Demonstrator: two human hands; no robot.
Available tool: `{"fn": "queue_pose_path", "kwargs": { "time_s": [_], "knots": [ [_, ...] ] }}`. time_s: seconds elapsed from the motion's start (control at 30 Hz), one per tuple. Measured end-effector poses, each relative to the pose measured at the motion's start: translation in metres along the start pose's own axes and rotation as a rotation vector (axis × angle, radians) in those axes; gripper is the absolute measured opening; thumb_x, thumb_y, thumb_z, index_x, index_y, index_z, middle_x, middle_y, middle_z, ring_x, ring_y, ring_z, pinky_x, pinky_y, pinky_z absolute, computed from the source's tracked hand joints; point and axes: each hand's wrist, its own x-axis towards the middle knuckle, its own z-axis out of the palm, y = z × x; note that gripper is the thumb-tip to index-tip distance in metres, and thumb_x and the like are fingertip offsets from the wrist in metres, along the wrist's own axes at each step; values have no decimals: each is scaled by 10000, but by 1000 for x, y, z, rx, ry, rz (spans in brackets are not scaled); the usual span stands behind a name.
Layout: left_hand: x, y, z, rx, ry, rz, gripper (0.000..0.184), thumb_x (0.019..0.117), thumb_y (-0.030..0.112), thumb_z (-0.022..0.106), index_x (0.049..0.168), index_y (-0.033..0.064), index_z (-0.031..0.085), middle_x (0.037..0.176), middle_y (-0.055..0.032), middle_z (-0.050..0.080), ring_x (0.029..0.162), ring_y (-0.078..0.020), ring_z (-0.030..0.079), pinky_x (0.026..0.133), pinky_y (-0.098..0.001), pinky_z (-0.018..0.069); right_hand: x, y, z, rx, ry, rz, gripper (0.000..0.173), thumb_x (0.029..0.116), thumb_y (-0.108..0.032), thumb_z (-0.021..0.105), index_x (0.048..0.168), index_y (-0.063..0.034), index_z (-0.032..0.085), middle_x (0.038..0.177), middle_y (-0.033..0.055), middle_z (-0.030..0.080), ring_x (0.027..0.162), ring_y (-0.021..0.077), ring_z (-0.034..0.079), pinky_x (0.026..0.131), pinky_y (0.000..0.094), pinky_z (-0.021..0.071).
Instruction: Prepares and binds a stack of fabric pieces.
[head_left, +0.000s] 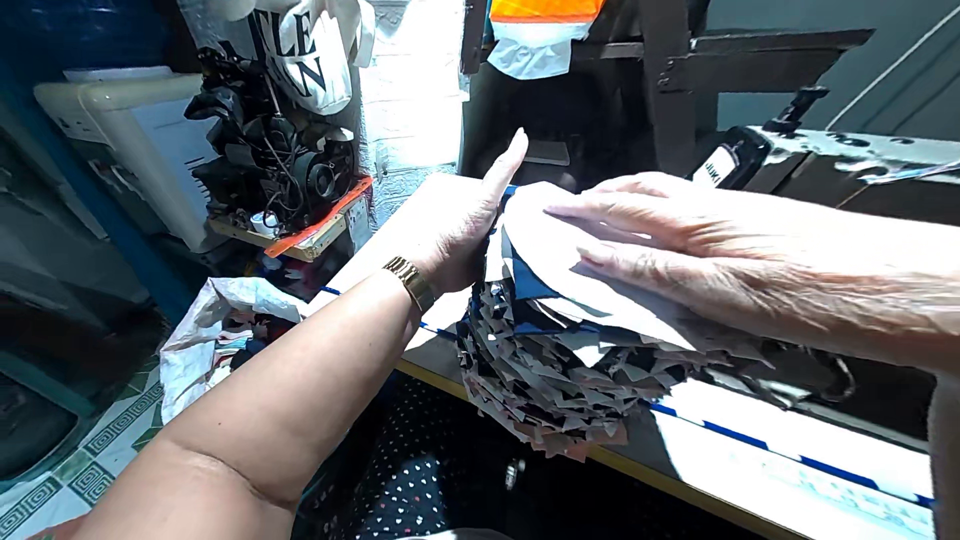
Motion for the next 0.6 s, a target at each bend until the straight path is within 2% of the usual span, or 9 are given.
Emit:
{"fn": "queue_pose_path", "kwargs": {
  "time_s": [0.03, 0.13, 0.2, 0.23, 0.3, 0.37, 0.4, 0.5, 0.6],
  "knots": [
    [1, -1, -3, -19, -4, -9, 779, 1021, 714, 235, 1101, 63, 655, 926, -101, 715, 866, -179, 713, 768, -396, 610, 2, 0, 6, -28, 17, -9, 577, 1017, -661, 308, 1556, -481, 404, 1445, -52, 537, 1263, 119, 561, 969, 448, 520],
    [-1, -1, -14, 4, 73, -44, 845, 994, 763, 186, 1137, 73, 653, 972, -124, 717, 879, -202, 714, 751, -413, 611, 5, -5, 24, -12, 68, -56, 554, 1049, -608, 299, 1552, -426, 442, 1563, -86, 475, 1430, 110, 444, 1148, 421, 412],
    [-8, 6, -28, 198, 112, -65, 814, 1020, 711, 97, 1424, 198, 584, 1283, -81, 659, 1127, -178, 636, 901, -393, 538, 7, -5, 30, -7, 82, -58, 548, 1060, -569, 286, 1558, -407, 445, 1580, -73, 466, 1459, 140, 424, 1162, 460, 394],
    [-13, 9, -35, 320, 145, -72, 751, 1059, 637, 101, 1491, 193, 524, 1410, -92, 599, 1259, -211, 576, 994, -440, 480, 8, -3, 31, 4, 85, -62, 546, 1061, -573, 273, 1559, -420, 437, 1575, -76, 469, 1457, 132, 425, 1166, 463, 389],
    [-25, 10, -51, 597, 203, -71, 500, 1112, 411, 309, 1388, 74, 554, 1277, -117, 632, 1178, -217, 598, 973, -445, 482, 8, 2, 35, 23, 103, -85, 552, 1064, -572, 259, 1559, -410, 441, 1552, -51, 496, 1439, 142, 449, 1155, 468, 402],
    [-41, 2, -74, 831, 71, -60, 215, 1021, 185, 553, 1132, 17, 625, 960, -36, 643, 877, -89, 604, 799, -298, 513, 8, 4, 38, 25, 121, -88, 566, 1063, -559, 257, 1550, -367, 471, 1534, -24, 517, 1421, 156, 471, 1137, 478, 411],
    [-49, -4, -83, 910, -29, -83, 160, 964, 125, 649, 1074, 10, 658, 900, -34, 657, 809, -75, 612, 753, -273, 524, 8, 4, 39, 27, 121, -91, 568, 1063, -564, 255, 1548, -365, 475, 1536, -35, 515, 1421, 144, 468, 1143, 466, 408],
    [-65, -25, -101, 1214, -225, -154, 315, 865, 219, 822, 1114, 58, 716, 1024, -95, 647, 925, -177, 613, 823, -367, 516, 10, 3, 42, 22, 126, -118, 565, 1064, -559, 267, 1543, -352, 484, 1525, -40, 521, 1392, 141, 493, 1112, 463, 431],
    [-71, -39, -102, 1350, -186, -48, 189, 870, 256, 812, 949, 106, 730, 1011, -86, 629, 951, -207, 593, 833, -398, 487, 11, 5, 42, 32, 120, -141, 568, 1068, -534, 281, 1553, -310, 476, 1516, 10, 531, 1412, 183, 477, 1124, 497, 412]
  ]
}}
